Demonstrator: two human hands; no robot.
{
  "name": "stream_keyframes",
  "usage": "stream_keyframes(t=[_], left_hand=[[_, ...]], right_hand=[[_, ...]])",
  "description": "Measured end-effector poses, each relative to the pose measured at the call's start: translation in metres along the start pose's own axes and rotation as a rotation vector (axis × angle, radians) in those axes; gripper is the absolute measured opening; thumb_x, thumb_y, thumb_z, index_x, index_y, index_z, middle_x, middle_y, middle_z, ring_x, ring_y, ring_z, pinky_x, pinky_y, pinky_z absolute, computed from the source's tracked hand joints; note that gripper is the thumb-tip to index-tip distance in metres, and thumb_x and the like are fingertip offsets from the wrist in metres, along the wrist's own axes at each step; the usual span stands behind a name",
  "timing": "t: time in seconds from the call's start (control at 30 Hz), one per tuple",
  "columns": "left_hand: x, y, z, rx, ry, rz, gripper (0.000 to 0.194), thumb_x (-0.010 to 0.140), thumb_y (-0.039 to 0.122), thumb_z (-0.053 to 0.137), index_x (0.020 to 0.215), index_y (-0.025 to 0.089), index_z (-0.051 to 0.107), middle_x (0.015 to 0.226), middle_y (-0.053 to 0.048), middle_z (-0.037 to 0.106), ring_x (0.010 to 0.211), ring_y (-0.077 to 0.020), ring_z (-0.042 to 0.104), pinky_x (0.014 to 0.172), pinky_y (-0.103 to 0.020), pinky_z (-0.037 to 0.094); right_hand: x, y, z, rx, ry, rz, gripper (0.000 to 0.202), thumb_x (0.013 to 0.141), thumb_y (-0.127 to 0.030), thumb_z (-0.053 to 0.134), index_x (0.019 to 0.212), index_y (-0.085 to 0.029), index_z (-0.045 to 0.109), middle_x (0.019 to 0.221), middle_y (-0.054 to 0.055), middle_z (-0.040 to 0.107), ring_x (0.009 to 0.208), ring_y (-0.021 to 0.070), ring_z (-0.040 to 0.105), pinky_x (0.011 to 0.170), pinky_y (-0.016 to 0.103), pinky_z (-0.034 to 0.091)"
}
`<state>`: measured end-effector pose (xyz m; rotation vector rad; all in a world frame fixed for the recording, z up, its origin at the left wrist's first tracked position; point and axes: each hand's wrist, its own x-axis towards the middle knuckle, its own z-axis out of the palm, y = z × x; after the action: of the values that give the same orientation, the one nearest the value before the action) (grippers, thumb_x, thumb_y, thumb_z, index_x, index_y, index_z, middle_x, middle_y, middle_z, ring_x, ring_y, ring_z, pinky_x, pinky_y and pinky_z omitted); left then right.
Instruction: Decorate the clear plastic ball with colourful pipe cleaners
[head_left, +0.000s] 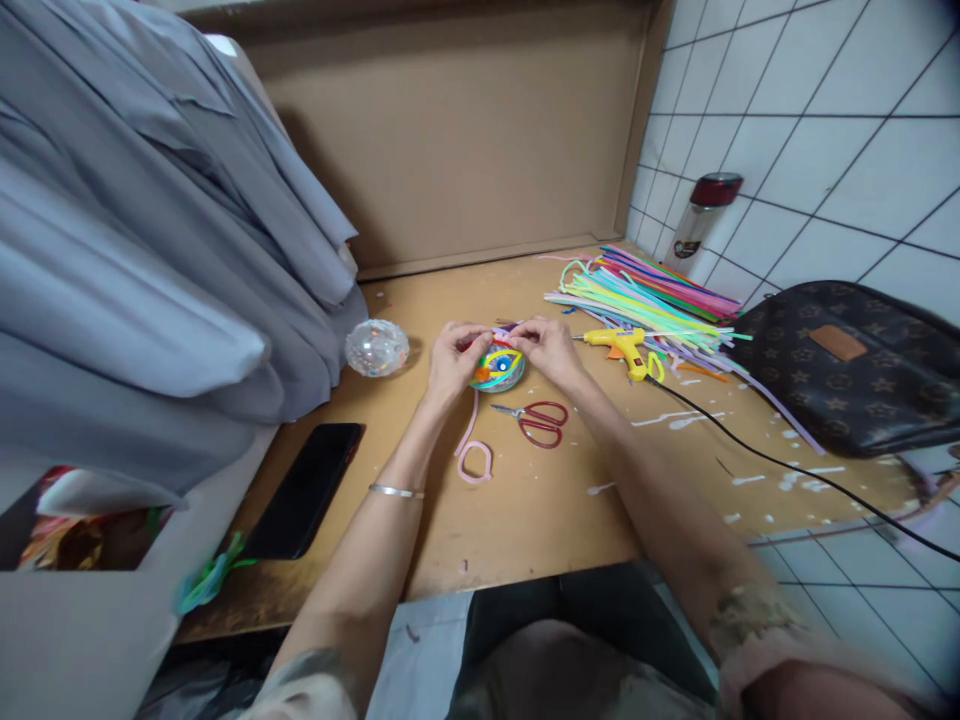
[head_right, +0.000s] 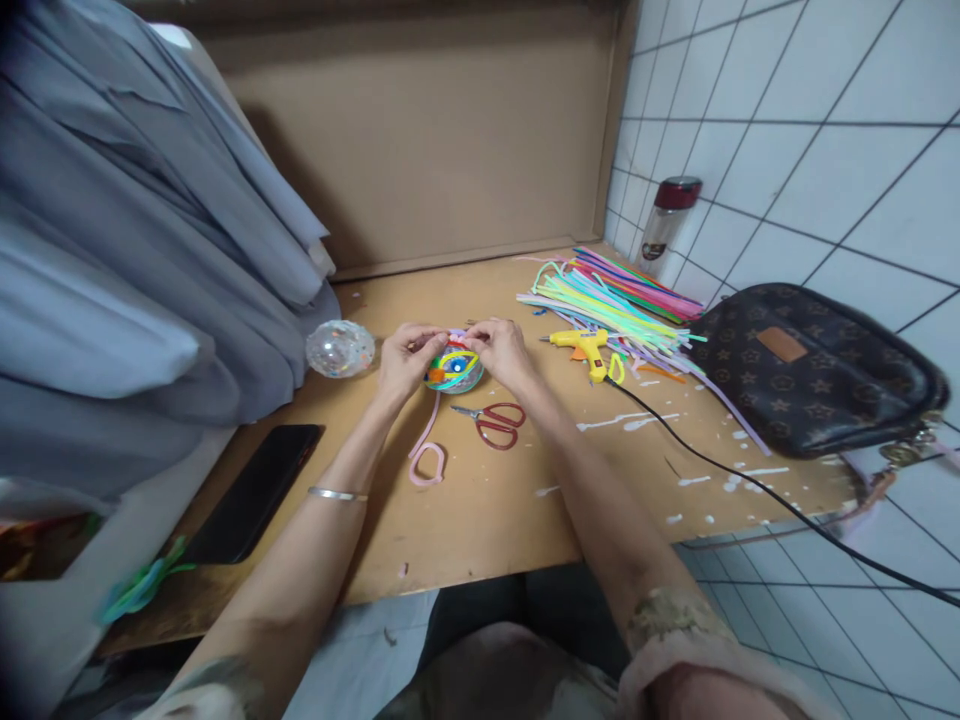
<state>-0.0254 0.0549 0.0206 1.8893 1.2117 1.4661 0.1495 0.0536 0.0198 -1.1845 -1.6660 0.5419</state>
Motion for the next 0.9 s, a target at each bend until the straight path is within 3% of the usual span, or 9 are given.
stream_keyframes(t=[0.23,0.43,0.6,0.9], left_hand=[[0.000,-0.008,-0.003,-0.076,0.065,-0.088,0.025,0.070,0.039,0.072,0.079,0.016,0.077,0.078,-0.004,0.066,0.071,-0.0150,0.056,0.068,-0.028,0.046],[-0.001,-0.009,-0.003,-0.069,0.074,-0.071,0.023,0.071,0.038,0.072,0.079,0.017,0.077,0.075,-0.003,0.065,0.070,-0.0142,0.054,0.067,-0.026,0.043],[-0.001,-0.010,-0.002,-0.083,0.073,-0.074,0.024,0.070,0.039,0.073,0.079,0.017,0.076,0.077,-0.004,0.066,0.070,-0.0144,0.055,0.066,-0.027,0.043],[-0.001,-0.012,-0.003,-0.047,0.056,-0.060,0.025,0.073,0.039,0.071,0.082,0.017,0.077,0.078,-0.003,0.066,0.071,-0.0140,0.055,0.067,-0.027,0.043]], right_hand=[[0.008,0.013,-0.011,0.249,0.046,0.174,0.020,0.081,-0.022,0.055,0.084,-0.013,0.073,0.064,0.001,0.066,0.053,0.0111,0.055,0.055,0.023,0.044],[0.004,0.005,-0.013,0.039,-0.031,0.105,0.014,0.074,-0.016,0.064,0.080,-0.013,0.077,0.072,0.004,0.073,0.063,0.0140,0.061,0.063,0.025,0.045],[0.000,0.000,-0.007,-0.103,-0.077,0.060,0.016,0.077,-0.013,0.063,0.081,-0.014,0.078,0.081,0.006,0.076,0.074,0.0170,0.066,0.071,0.026,0.045],[-0.002,0.000,-0.009,-0.261,-0.106,-0.008,0.015,0.079,-0.014,0.063,0.078,-0.016,0.077,0.080,0.006,0.075,0.077,0.0193,0.065,0.074,0.028,0.044]])
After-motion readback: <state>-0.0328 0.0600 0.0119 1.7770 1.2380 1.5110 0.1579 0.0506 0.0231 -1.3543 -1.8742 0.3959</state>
